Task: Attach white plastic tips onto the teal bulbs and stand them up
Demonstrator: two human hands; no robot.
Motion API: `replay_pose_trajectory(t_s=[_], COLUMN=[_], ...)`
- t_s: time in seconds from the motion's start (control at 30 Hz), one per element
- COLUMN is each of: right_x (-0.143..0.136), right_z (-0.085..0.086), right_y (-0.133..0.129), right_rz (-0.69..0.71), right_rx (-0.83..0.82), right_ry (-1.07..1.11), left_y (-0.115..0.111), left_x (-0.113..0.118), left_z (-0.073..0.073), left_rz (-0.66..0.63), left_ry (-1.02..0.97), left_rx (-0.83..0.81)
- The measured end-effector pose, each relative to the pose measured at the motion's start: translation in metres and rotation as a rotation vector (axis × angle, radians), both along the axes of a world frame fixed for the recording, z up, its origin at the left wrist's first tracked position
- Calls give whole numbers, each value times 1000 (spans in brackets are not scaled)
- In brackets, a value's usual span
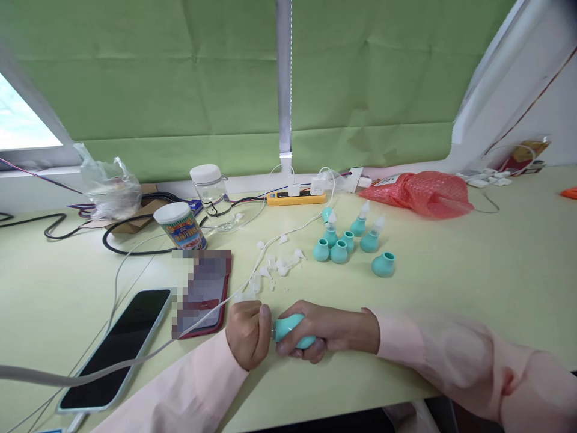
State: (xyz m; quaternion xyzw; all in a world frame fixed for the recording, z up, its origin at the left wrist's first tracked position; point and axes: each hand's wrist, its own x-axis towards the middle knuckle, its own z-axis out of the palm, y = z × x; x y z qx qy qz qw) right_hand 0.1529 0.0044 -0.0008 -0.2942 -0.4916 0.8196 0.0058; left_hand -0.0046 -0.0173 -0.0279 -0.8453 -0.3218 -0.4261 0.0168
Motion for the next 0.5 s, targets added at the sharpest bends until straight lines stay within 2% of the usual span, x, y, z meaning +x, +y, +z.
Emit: replay_pose_trajectory(t_s=[0.13, 0.23, 0.4, 0.5], right_x=[1, 1, 0, 1], right_z=[1, 0, 0, 5], right_y=[1, 0, -3, 1], right_rz=[68, 84, -37, -134], right_rx=[-89, -85, 37, 182], right_ry=[34, 37, 86, 93], left_y=[-1, -2, -3, -3], left_x=[1, 1, -1, -5], left_z=[1, 2, 5, 11], left_rz=[-65, -87, -89, 19], left_ry=[-7, -10, -17, -112], left_rx=[22, 38, 2, -119])
